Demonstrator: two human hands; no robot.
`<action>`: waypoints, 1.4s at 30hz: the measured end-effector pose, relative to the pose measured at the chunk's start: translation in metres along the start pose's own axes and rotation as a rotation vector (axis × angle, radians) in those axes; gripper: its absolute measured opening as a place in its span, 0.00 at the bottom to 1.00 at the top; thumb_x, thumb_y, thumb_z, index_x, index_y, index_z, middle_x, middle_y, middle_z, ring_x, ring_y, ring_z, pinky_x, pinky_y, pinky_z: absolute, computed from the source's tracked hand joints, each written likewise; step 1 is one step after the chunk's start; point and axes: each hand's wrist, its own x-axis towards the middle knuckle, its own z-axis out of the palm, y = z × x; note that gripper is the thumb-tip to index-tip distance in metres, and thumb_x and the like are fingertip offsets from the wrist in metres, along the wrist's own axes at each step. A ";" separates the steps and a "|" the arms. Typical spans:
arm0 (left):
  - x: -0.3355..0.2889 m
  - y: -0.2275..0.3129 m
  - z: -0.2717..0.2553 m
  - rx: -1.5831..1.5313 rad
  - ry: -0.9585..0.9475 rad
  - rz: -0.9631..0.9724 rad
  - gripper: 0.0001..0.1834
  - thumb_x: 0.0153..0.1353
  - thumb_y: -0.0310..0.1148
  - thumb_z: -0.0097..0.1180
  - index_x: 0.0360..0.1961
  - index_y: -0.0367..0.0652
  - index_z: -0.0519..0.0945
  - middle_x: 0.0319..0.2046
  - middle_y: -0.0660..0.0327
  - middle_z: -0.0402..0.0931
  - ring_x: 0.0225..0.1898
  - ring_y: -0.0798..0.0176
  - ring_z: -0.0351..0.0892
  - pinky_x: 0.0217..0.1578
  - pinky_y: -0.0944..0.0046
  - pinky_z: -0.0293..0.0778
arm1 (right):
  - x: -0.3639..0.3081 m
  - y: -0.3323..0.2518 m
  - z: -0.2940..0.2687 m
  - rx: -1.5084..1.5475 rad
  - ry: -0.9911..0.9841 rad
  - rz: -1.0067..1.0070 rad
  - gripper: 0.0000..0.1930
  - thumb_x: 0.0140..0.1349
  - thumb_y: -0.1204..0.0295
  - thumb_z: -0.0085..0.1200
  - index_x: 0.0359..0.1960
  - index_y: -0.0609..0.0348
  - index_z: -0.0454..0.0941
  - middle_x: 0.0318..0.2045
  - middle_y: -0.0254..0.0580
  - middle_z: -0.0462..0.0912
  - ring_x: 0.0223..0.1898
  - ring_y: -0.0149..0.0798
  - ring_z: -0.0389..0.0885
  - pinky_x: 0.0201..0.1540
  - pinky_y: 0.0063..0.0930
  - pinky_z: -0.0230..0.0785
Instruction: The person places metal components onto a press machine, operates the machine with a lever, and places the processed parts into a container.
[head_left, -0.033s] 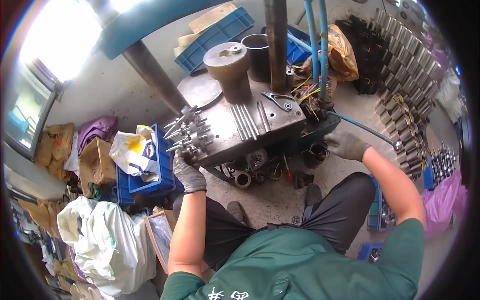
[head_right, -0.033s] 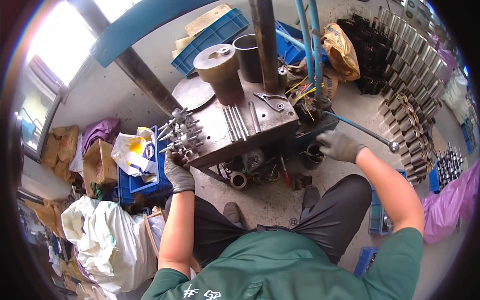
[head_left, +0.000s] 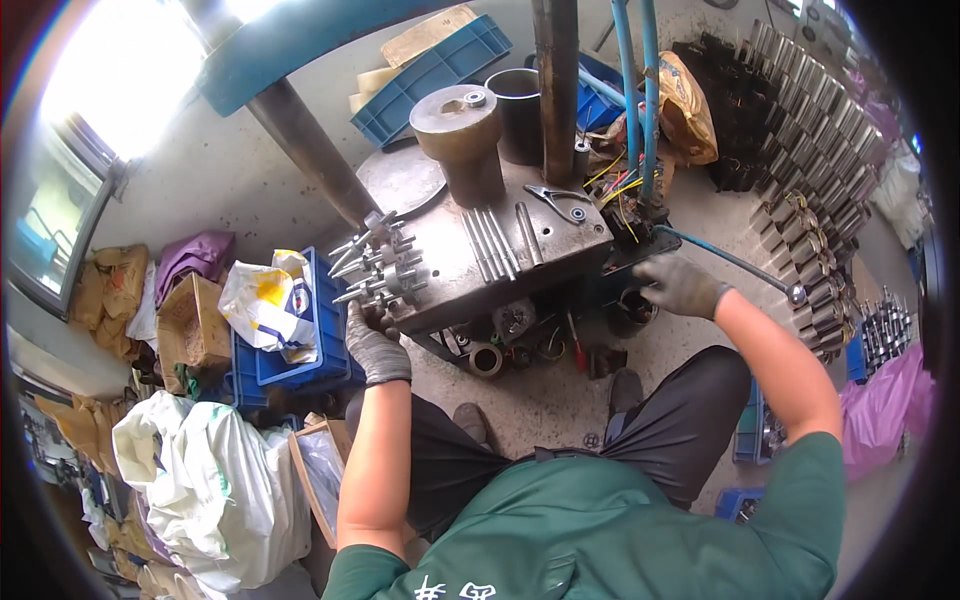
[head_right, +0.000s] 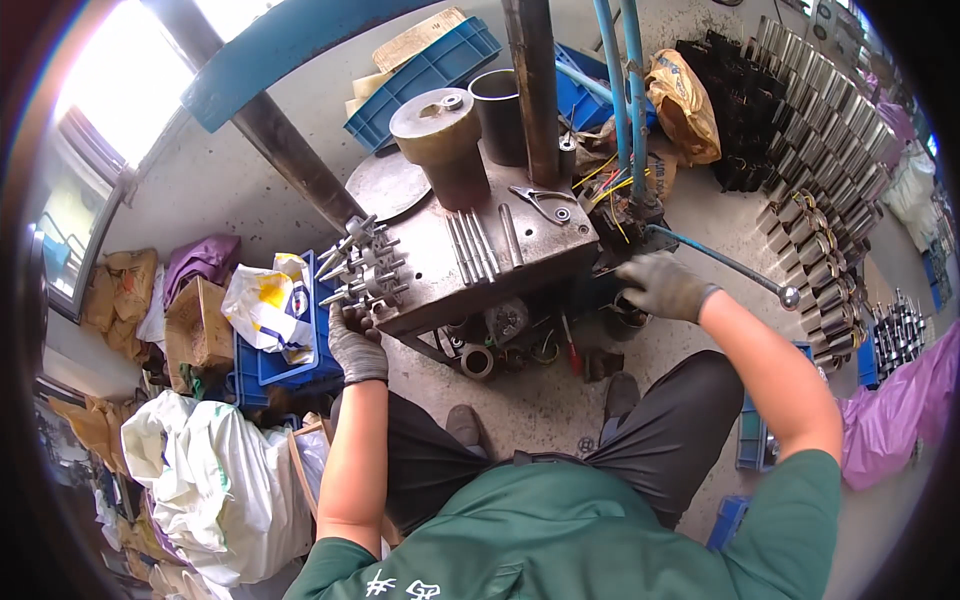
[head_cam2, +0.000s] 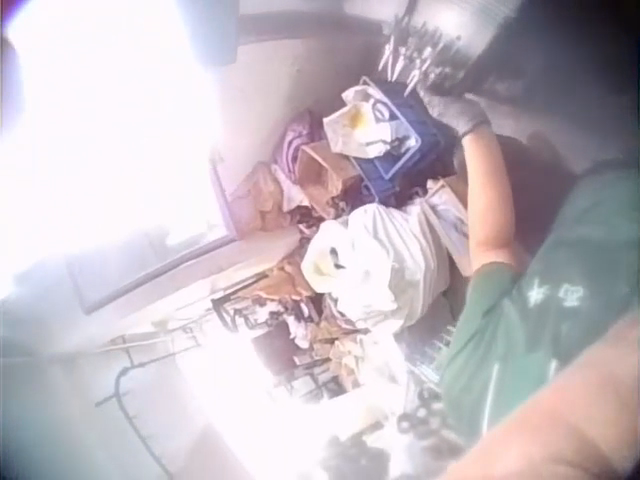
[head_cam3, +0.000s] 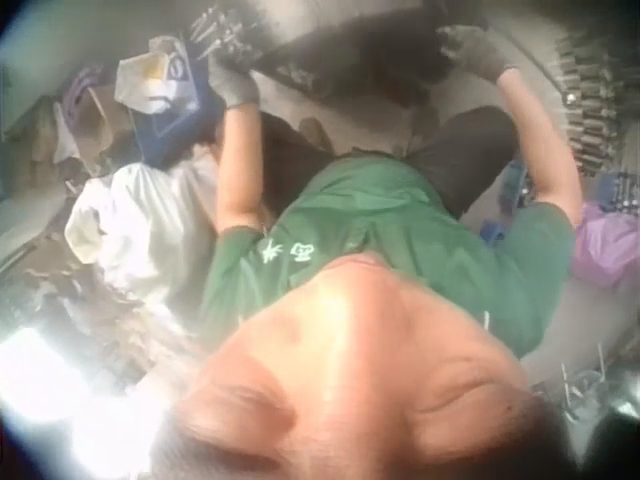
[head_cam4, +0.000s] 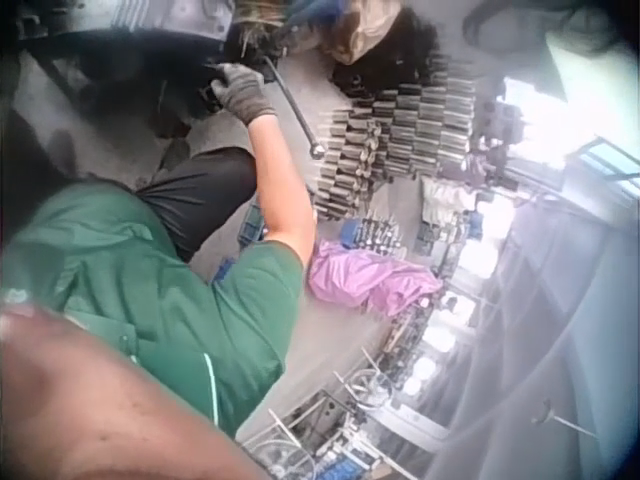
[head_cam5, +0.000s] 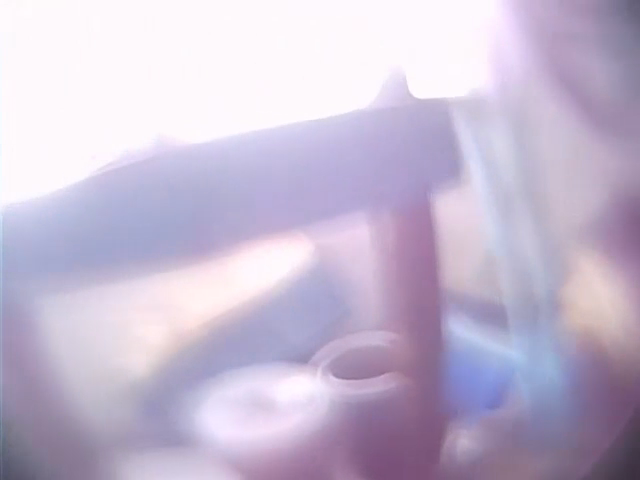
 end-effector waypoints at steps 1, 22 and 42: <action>0.005 0.004 -0.002 -0.044 0.065 -0.087 0.18 0.73 0.53 0.59 0.36 0.51 0.80 0.25 0.68 0.77 0.21 0.70 0.71 0.18 0.73 0.63 | 0.023 -0.017 -0.006 -0.042 0.062 -0.062 0.19 0.67 0.59 0.60 0.55 0.55 0.82 0.44 0.46 0.84 0.52 0.50 0.82 0.61 0.45 0.69; -0.022 -0.019 0.053 0.803 -0.670 0.964 0.10 0.62 0.22 0.68 0.42 0.45 0.81 0.32 0.61 0.83 0.30 0.65 0.83 0.31 0.65 0.79 | 0.147 -0.022 0.028 -0.131 0.215 0.311 0.19 0.63 0.61 0.62 0.52 0.55 0.85 0.55 0.57 0.81 0.55 0.60 0.82 0.60 0.48 0.76; 0.009 -0.080 0.068 1.001 -0.562 0.683 0.21 0.62 0.11 0.56 0.54 0.39 0.78 0.45 0.58 0.79 0.43 0.65 0.79 0.46 0.66 0.80 | 0.215 -0.069 -0.056 0.205 0.864 -0.019 0.10 0.63 0.75 0.66 0.46 0.61 0.84 0.42 0.42 0.85 0.43 0.37 0.85 0.50 0.32 0.78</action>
